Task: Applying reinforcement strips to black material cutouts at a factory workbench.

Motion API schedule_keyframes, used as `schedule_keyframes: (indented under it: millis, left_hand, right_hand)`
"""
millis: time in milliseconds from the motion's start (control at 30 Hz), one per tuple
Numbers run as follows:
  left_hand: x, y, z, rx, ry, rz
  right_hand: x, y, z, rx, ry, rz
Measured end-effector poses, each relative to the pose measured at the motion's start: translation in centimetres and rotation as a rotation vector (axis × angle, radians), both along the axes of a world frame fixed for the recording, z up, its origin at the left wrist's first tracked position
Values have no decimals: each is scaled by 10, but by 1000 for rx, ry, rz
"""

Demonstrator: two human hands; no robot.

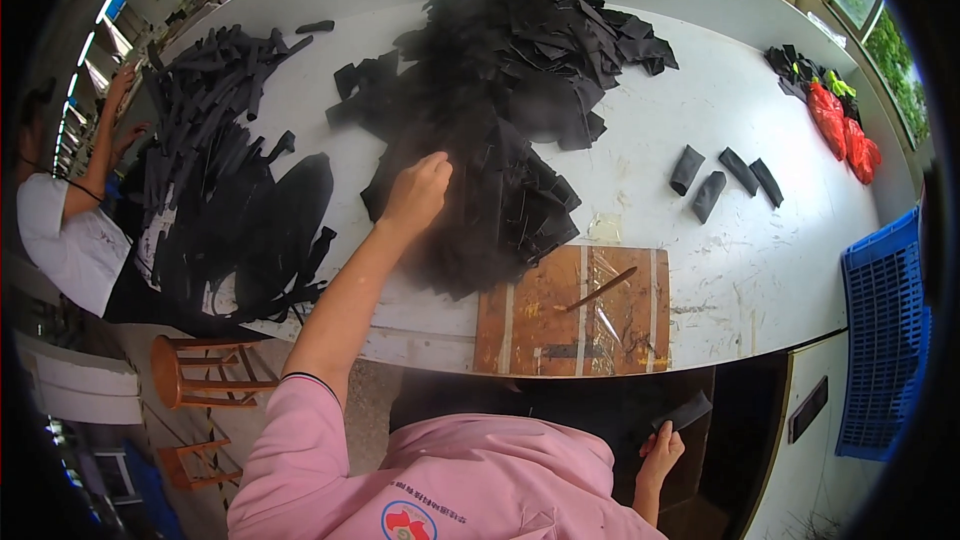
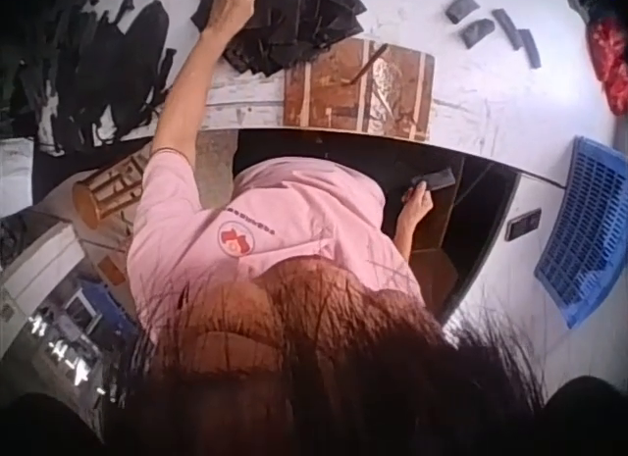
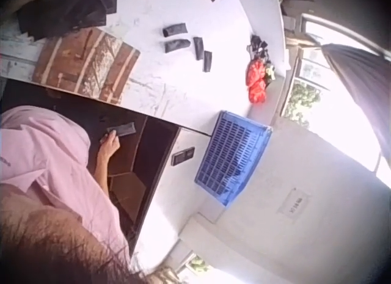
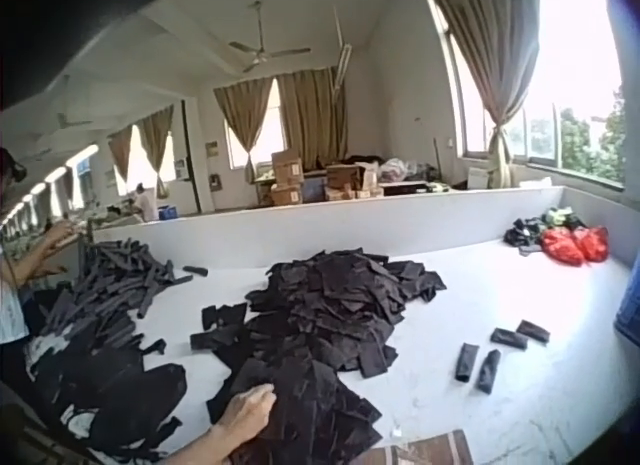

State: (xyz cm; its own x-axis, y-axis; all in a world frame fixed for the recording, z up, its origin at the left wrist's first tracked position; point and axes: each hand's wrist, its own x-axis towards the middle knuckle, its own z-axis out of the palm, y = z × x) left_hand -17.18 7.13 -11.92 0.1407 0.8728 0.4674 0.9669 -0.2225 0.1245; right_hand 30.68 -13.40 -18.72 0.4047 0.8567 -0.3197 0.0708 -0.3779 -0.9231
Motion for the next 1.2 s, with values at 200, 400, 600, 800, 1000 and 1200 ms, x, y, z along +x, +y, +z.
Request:
schedule_keyframes:
  millis: [200, 400, 600, 800, 1000, 1200]
  left_hand:
    - [6, -6, 10, 67, 4, -89]
    - [-3, -10, -6, 97, 213, -106]
    - [11, -21, 9, 254, 98, 21]
    - [83, -98, 54, -372, -1551, 157]
    - [136, -143, 59, -437, -2097, 117]
    - [152, -157, 51, -248, -2020, 125]
  right_hand:
    - [34, 8, -62, -619, 147, -85]
    - [7, 35, -30, -387, -287, 302]
    - [-91, 49, 84, 3, -330, 877]
    - [-166, 80, 138, 498, -190, 956]
    - [-220, 99, 139, 802, -527, 759]
    - [-220, 91, 114, 848, -544, 747]
